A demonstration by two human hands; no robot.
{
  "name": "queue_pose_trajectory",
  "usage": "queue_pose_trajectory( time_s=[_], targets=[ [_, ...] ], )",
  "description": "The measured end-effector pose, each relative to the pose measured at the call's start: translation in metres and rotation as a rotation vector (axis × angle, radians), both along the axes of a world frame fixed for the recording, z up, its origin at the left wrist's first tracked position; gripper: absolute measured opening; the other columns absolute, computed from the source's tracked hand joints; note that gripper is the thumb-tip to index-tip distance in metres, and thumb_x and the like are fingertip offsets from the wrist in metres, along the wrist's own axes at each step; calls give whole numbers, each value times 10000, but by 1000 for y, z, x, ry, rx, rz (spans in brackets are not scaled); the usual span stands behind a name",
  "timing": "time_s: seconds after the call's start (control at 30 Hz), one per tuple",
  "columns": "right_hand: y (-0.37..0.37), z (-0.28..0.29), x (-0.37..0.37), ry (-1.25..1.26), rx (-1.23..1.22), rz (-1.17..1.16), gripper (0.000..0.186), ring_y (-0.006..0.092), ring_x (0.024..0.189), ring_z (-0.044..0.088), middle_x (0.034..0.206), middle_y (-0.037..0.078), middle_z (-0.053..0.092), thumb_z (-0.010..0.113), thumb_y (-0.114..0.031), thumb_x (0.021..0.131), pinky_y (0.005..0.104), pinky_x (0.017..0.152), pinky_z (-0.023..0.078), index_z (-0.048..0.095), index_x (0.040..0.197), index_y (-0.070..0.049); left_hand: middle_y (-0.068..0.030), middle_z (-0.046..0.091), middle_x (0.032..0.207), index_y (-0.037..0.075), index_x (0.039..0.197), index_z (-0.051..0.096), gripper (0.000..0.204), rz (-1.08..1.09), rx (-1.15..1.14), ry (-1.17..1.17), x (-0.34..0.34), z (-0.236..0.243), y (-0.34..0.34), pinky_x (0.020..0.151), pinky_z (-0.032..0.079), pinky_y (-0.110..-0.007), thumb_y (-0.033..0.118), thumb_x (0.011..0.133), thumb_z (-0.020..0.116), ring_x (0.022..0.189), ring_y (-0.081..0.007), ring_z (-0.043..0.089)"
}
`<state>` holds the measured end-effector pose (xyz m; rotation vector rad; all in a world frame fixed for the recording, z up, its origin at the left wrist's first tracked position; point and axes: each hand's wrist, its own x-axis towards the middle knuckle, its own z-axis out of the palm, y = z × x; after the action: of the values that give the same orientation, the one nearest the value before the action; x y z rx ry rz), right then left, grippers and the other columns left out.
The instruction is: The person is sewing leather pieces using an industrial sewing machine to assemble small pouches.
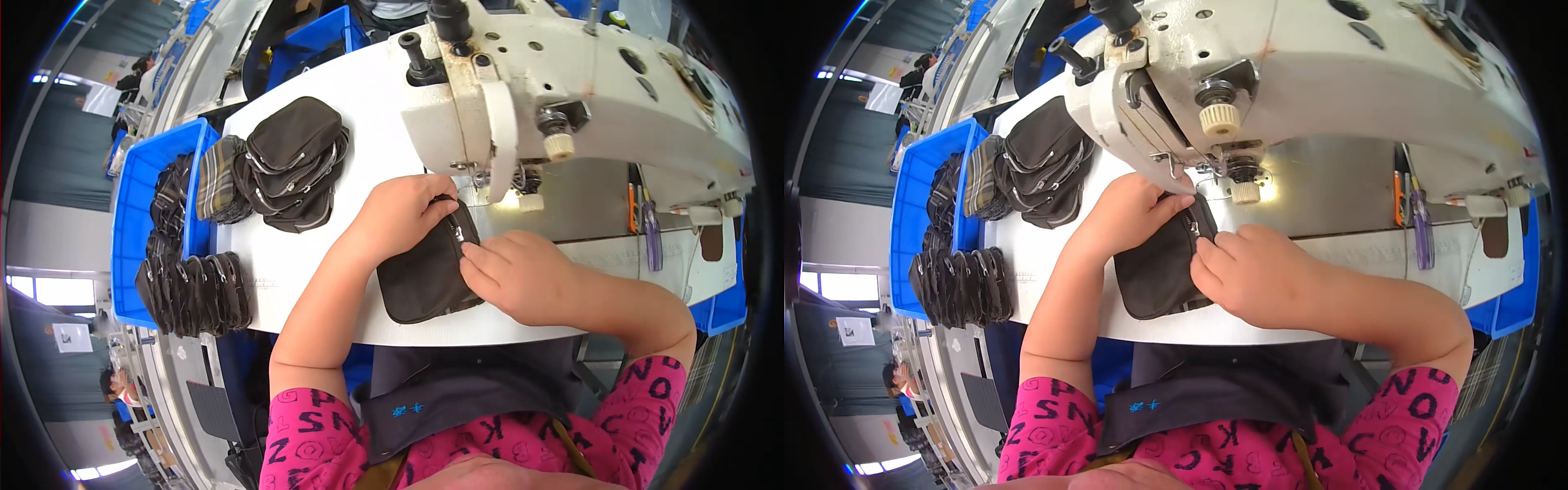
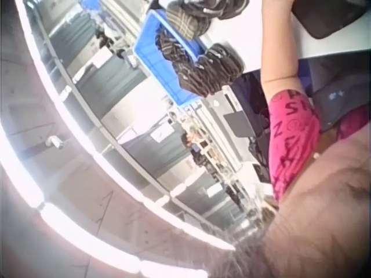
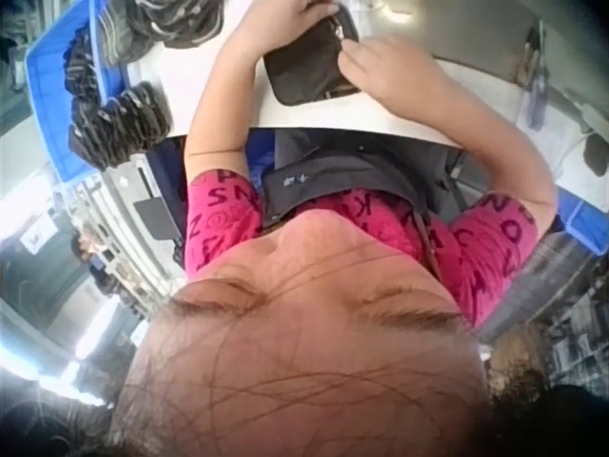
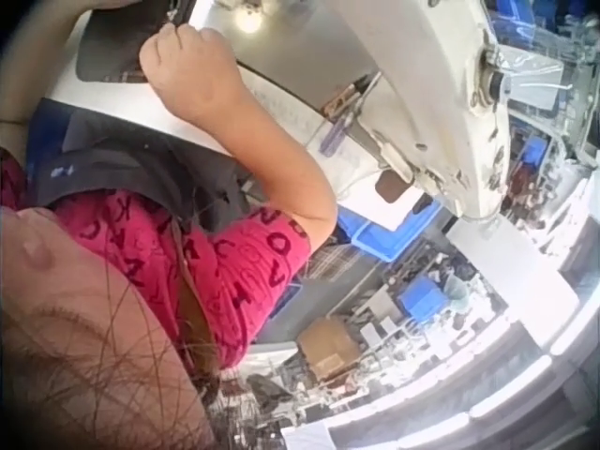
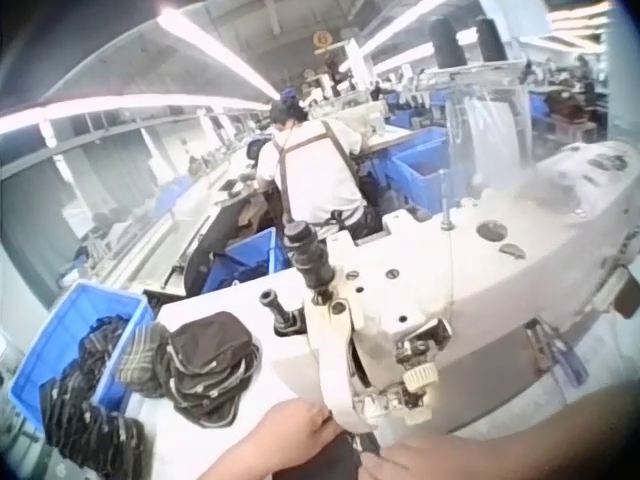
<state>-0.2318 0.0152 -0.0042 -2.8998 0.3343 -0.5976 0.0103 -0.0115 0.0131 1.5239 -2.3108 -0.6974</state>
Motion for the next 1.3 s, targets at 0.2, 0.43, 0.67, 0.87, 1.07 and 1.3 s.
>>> queue_pose_trajectory(
  time_s=[0.2, 0.43, 0.67, 0.87, 1.07, 1.3],
  targets=[
    [7, -16, 4, -18, -348, 22, 322, 368, 1054, 686, 1026, 220, 727, 645, -171, 799, 415, 861, 563, 714, 1011, 62, -141, 720, 827, 95, 959, 734, 147, 1, -35, -76, -2, -4, -3, 744, 536, -458, 233, 920, 700, 803, -366, 687],
    [15, -20, 5, 6, -336, -16, 362, 411, 1078, 689, 1084, 270, 727, 630, -198, 815, 441, 880, 575, 726, 1024, 82, -109, 720, 765, 119, 896, 760, 129, 44, -93, -125, -8, -2, -1, 741, 533, -444, 237, 847, 741, 711, -351, 664],
    [18, -22, 5, -12, -370, -15, 334, 413, 1028, 710, 1035, 277, 735, 632, -185, 805, 458, 856, 589, 737, 963, 90, -125, 744, 866, 88, 946, 767, 186, 40, -195, -101, -8, -6, 0, 680, 544, -426, 235, 838, 804, 778, -354, 703],
    [17, -22, 2, -23, -367, -23, 327, 404, 997, 722, 990, 280, 739, 642, -178, 778, 412, 767, 584, 737, 939, 90, -113, 753, 868, 89, 963, 769, 199, 52, -168, -146, -9, -7, -1, 691, 558, -418, 246, 845, 799, 793, -346, 715],
    [18, -25, 4, -23, -415, -18, 320, 397, 951, 728, 956, 274, 740, 638, -182, 770, 371, 704, 566, 738, 915, 85, -123, 747, 879, 73, 977, 767, 211, 112, -120, -48, -6, -9, -2, 760, 561, -434, 204, 811, 762, 838, -352, 701],
    [18, -23, 3, -35, -398, -35, 316, 392, 962, 721, 965, 252, 742, 631, -191, 781, 377, 711, 556, 737, 922, 71, -127, 746, 854, 46, 979, 758, 257, 64, -236, -132, -9, -9, -3, 686, 558, -408, 264, 845, 788, 758, -320, 716]
  ],
)
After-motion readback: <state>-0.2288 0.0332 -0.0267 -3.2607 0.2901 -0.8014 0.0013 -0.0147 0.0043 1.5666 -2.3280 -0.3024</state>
